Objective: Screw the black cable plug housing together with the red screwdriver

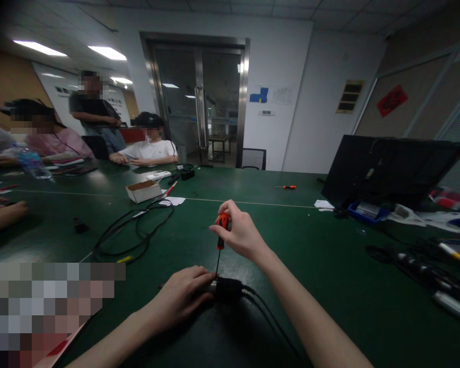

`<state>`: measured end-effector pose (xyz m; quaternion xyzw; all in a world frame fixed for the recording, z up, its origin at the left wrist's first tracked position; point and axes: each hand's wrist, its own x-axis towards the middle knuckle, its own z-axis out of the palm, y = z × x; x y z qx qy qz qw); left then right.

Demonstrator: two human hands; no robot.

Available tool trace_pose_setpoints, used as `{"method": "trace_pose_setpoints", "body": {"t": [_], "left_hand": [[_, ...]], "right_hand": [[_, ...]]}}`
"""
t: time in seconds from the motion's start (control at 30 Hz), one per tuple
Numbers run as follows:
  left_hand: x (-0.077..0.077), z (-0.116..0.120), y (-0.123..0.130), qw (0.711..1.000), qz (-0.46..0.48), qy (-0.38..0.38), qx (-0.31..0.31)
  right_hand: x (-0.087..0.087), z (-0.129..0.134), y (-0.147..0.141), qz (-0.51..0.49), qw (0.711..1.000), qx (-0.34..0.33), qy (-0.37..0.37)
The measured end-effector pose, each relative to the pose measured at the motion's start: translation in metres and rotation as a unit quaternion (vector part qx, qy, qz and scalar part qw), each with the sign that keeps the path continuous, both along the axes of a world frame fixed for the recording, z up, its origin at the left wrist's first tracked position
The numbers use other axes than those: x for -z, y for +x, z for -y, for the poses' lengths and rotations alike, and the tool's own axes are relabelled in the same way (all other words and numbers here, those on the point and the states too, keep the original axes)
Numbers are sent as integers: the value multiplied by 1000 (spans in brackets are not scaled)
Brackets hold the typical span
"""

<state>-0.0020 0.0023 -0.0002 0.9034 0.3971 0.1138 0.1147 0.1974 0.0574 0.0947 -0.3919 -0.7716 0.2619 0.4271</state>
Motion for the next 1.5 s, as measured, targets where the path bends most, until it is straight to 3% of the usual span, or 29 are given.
{"method": "trace_pose_setpoints", "body": {"t": [0.3,0.53,0.9,1.1,1.37,1.5], "left_hand": [[0,-1,0,1000,3,0,5],[1,-1,-1,1000,2,-2,1],[2,-1,-1,1000,0,1,1],[0,0,-1,1000,4,-3,1],[-2,0,0,1000,-1,-6,2],[-3,1,-1,1000,-5,-11,0]], "right_hand": [[1,-1,1,-24,999,-19,-25],[-2,-3,2,2,1000,-20,19],[1,-2,1,-15,1000,-12,1],[4,-4,0,-59,997,-27,-46],[1,-5,3,-31,999,-8,13],[-1,-4,2,-7,1000,-22,8]]}}
